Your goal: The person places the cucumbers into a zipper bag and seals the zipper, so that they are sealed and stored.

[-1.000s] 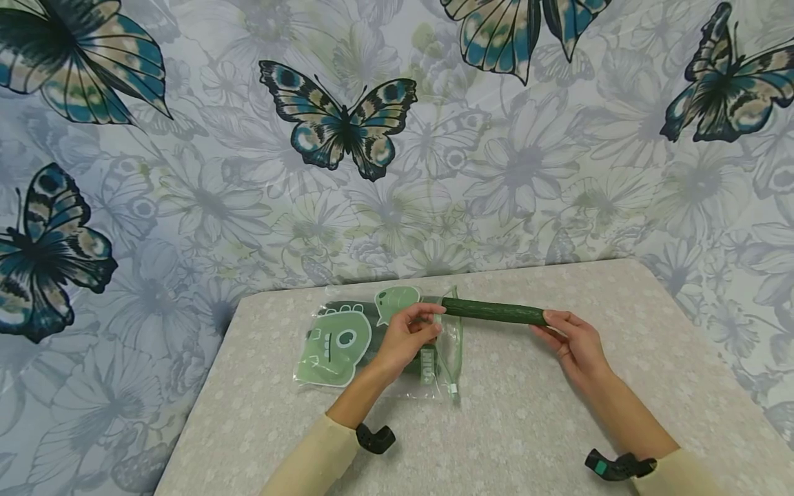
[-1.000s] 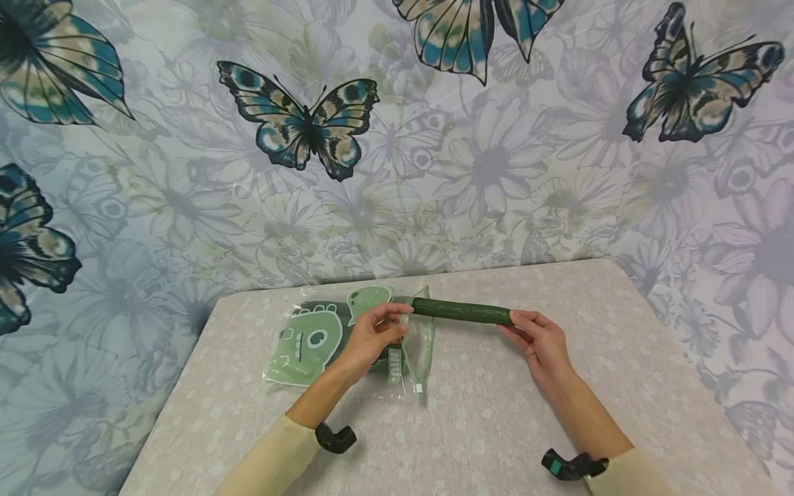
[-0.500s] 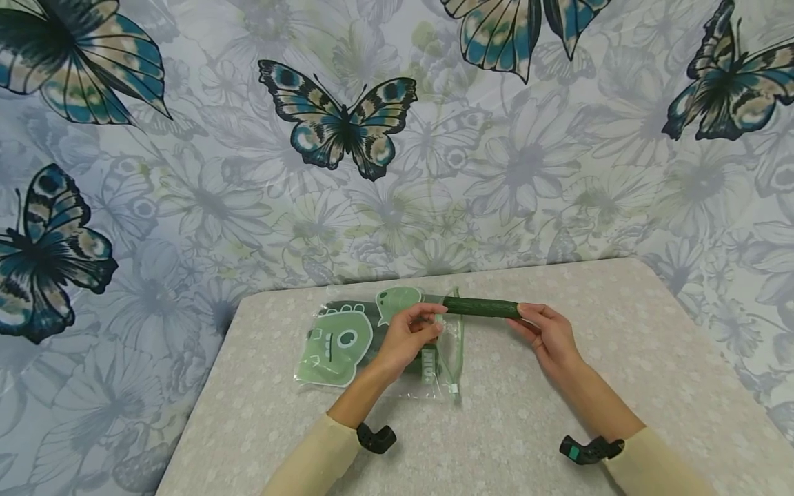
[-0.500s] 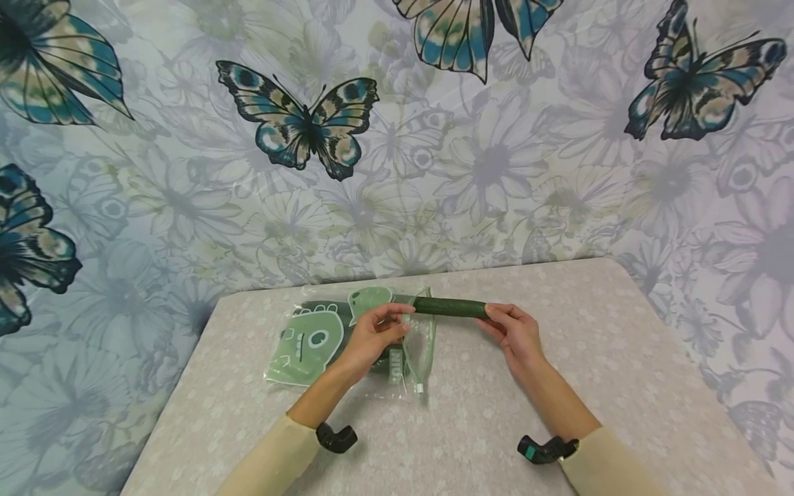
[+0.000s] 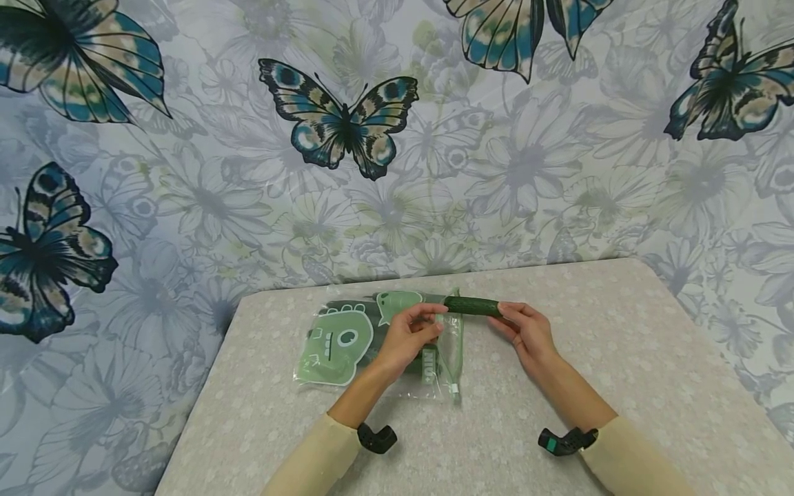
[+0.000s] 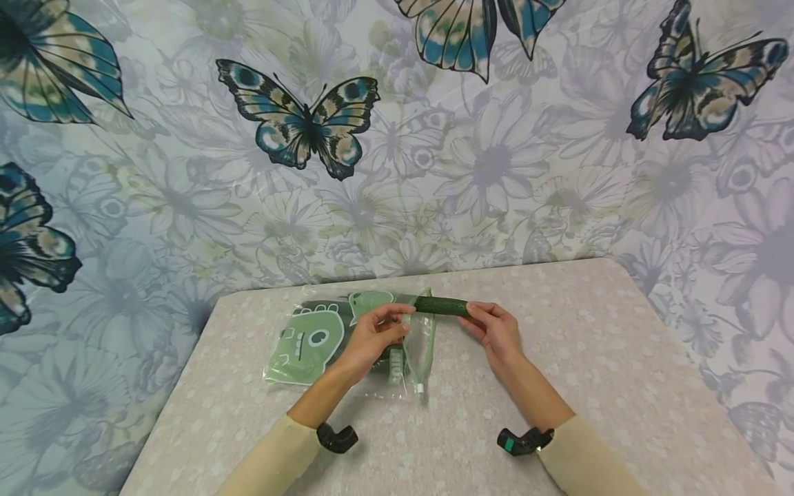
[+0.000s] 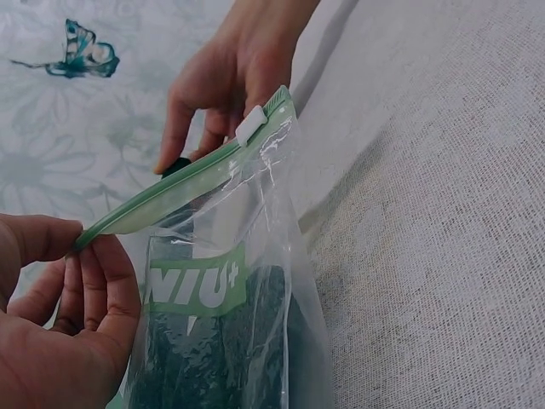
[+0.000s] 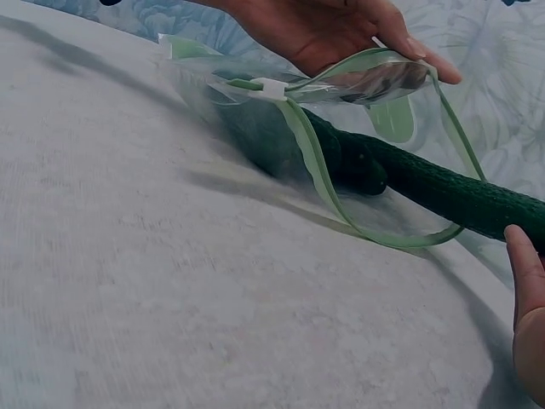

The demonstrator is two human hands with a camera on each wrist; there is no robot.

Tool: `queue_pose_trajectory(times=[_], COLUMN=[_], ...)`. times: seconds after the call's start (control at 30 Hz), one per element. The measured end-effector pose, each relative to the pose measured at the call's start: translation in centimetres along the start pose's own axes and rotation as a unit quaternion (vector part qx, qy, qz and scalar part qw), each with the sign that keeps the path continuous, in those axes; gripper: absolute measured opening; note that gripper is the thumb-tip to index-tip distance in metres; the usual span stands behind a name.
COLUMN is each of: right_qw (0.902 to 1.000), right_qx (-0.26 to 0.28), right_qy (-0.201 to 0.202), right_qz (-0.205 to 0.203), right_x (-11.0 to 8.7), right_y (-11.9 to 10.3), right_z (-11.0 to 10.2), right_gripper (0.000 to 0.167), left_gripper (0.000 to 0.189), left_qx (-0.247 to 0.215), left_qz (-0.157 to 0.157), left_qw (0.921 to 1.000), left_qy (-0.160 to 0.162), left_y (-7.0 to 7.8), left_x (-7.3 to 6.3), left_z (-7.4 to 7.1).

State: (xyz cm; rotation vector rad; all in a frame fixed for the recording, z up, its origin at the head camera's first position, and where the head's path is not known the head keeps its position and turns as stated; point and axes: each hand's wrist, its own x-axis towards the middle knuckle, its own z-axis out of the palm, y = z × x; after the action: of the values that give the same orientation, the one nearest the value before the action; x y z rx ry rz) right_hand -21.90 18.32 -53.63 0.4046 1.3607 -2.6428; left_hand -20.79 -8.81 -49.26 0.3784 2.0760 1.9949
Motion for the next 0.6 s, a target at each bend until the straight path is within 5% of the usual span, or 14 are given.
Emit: queue_pose_trajectory(times=[0.6], right_qw=[1.0], right_qx=[0.001], right_qy=[-0.001], right_qz=[0.0], right_x=[1.5], right_y=[2.4], right_z=[2.8], right_gripper=[0.008], left_gripper=[0.036], left_qx=[-0.004], left_qz=[0.002], left_qw=[1.0], left_qy=[0.0], left_y=[0.0], left_x=[0.1], left_z=[-0.2])
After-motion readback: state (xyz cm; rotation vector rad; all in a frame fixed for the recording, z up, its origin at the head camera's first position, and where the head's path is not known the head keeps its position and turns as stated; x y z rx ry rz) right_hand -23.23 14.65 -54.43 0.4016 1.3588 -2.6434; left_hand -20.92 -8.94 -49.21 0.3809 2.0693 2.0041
